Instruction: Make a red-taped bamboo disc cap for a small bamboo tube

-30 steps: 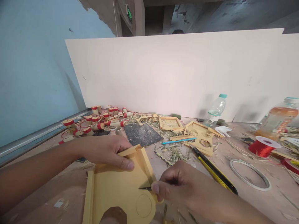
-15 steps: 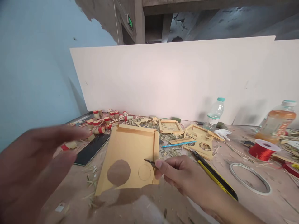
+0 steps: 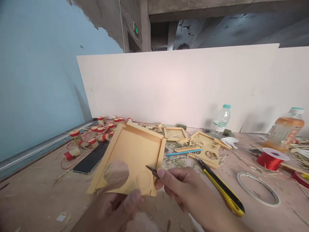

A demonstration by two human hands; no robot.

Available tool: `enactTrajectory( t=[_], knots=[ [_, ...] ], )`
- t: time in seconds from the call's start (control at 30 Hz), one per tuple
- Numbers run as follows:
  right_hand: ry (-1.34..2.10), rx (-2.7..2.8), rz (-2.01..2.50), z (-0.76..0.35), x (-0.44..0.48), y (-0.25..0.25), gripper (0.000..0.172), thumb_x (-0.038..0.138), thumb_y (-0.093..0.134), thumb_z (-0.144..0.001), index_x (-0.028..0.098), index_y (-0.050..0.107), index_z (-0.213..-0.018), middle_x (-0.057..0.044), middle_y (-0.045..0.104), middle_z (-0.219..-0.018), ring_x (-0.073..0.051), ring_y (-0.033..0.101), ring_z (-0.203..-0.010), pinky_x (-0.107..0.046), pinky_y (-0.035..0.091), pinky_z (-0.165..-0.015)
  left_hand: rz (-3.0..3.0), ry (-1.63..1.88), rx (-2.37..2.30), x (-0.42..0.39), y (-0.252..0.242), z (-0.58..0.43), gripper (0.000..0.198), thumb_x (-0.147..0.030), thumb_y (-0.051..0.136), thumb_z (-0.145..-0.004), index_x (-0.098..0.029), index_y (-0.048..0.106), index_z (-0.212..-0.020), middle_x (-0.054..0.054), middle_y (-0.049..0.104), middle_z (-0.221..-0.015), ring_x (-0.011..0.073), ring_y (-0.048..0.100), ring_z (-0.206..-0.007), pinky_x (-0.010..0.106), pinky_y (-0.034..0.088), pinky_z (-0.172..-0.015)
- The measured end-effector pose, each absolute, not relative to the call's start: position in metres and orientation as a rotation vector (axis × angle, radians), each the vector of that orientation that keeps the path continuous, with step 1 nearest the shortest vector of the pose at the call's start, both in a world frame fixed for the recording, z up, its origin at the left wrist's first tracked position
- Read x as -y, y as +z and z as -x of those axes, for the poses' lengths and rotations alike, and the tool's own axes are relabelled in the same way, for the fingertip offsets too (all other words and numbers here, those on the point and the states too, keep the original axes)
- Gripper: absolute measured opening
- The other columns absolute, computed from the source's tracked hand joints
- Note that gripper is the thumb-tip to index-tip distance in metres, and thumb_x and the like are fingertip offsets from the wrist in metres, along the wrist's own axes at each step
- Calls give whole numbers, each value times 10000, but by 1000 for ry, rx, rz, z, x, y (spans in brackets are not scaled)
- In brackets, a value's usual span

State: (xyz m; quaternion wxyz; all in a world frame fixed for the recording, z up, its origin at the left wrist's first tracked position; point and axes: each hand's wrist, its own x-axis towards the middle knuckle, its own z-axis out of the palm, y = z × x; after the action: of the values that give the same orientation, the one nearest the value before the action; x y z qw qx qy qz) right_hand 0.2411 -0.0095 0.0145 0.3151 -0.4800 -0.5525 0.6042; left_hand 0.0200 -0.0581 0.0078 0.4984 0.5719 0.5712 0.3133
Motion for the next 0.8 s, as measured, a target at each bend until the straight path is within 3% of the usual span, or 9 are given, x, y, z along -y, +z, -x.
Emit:
enactTrajectory(
  t=[0.1, 0.37, 0.6, 0.8],
  knots=[
    [1539, 1466, 1260, -242, 10, 15, 625, 806, 724, -870, 187, 781, -808, 112, 286, -566, -110, 181, -538, -269, 152, -475, -1362, 693, -1327, 45, 13, -14, 674, -840, 526, -936, -192, 710, -897, -40, 512, -570, 137, 432, -530, 253, 325, -525],
    [1341, 1618, 1309, -243, 6, 13, 682, 877, 606, -896, 212, 721, -796, 90, 330, -598, -122, 247, -547, -268, 215, -487, -1483, 512, -1138, 14, 19, 1, 665, -842, 538, -940, -194, 638, -823, -45, 528, -636, 111, 427, -560, 229, 345, -541],
    [1253, 1724, 1348, -243, 3, 12, 727, 913, 526, -899, 241, 452, -630, 61, 361, -600, -126, 281, -532, -279, 225, -478, -1474, 421, -1050, 3, 22, 2, 625, -789, 545, -970, -195, 600, -782, -66, 501, -613, 91, 374, -525, 220, 308, -520],
    [1187, 1784, 1396, -243, 3, 13, 751, 939, 488, -888, 245, 446, -605, 55, 329, -574, -137, 314, -524, -292, 241, -487, -1445, 433, -946, 0, 17, 2, 623, -781, 579, -947, -192, 602, -744, -65, 478, -562, 87, 361, -472, 222, 286, -470]
  ],
)
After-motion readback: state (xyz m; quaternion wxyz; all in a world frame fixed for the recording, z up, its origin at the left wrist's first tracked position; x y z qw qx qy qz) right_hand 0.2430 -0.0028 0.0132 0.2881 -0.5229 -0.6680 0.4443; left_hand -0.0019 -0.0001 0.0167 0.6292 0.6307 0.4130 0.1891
